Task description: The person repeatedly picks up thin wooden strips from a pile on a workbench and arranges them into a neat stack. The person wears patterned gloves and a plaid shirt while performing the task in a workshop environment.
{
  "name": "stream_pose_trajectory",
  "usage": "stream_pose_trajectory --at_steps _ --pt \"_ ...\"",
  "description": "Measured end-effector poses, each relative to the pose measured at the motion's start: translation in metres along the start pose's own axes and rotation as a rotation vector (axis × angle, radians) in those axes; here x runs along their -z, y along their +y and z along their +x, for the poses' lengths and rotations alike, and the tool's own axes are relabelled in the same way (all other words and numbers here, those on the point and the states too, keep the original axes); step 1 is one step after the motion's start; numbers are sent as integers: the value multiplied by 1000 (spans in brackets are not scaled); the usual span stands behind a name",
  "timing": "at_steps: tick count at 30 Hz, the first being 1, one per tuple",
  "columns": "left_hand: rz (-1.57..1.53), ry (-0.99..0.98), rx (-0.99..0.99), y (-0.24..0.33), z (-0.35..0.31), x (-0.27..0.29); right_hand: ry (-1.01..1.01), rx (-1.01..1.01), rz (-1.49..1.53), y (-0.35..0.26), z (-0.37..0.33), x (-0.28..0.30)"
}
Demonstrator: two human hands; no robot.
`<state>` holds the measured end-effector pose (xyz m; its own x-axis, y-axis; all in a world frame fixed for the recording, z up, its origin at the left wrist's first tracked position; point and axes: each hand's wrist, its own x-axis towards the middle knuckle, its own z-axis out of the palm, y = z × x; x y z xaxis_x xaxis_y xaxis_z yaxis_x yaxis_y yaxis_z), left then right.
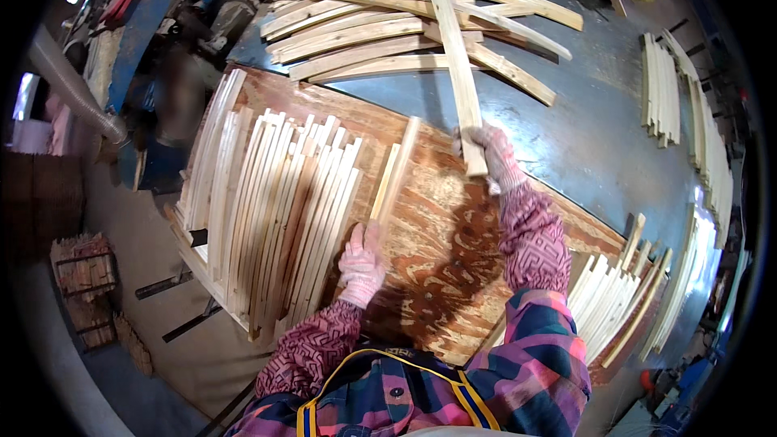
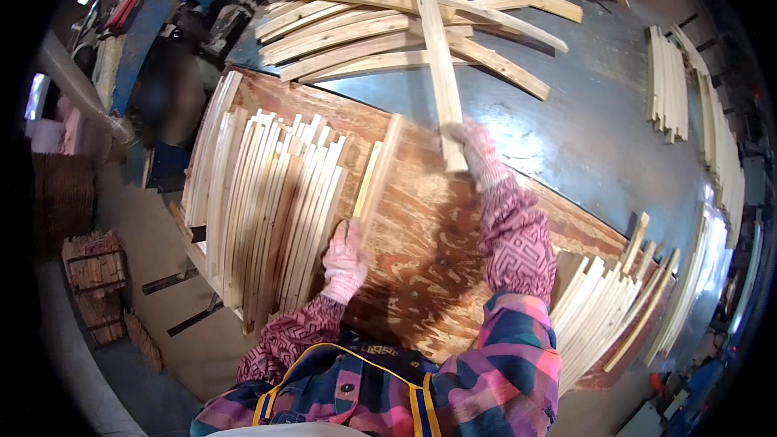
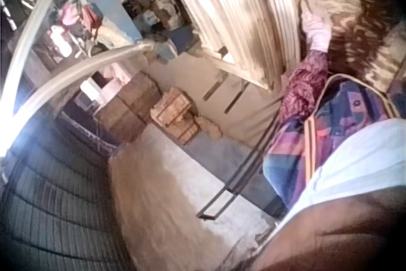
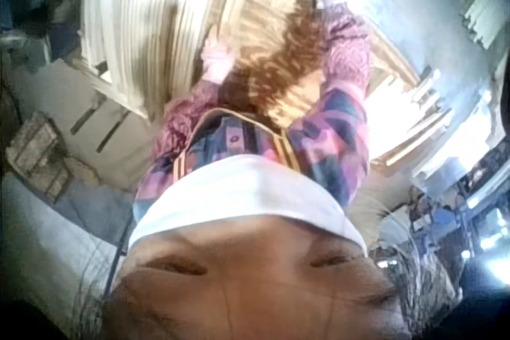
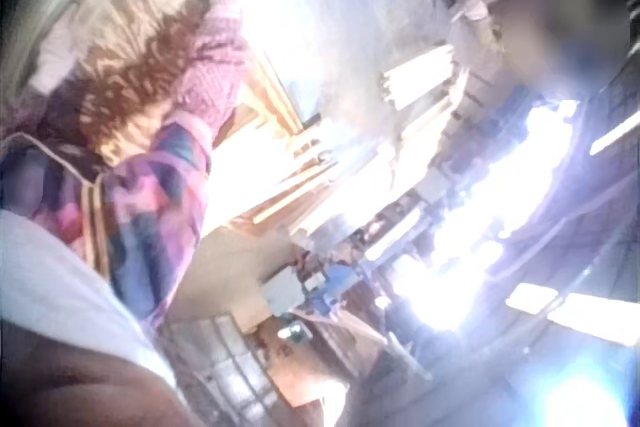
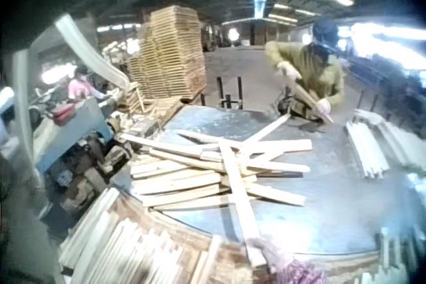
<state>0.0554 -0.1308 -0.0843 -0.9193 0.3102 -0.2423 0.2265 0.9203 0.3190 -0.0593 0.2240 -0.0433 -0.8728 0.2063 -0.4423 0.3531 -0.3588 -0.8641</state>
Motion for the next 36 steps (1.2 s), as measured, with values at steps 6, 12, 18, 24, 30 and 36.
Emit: stream_pose_trajectory --at_steps 6,12,18,24,30,36 --pt "-163 -48 3 32 73 5 61 -216 -339 80 -145 -33" --pt "-4 -153 100 79 90 30 -527 -161 -1021 115 -159 -85" --pt "34 -18 31 30 28 9 507 323 -1430 -10 32 29" --pt "98 -87 64 35 34 9 745 3 -1728 -54 127 126" --pt "77 12 -57 36 30 15 43 -47 -539 29 63 100" --pt "94 -42 16 32 32 5 17 -161 200 89 -59 37"
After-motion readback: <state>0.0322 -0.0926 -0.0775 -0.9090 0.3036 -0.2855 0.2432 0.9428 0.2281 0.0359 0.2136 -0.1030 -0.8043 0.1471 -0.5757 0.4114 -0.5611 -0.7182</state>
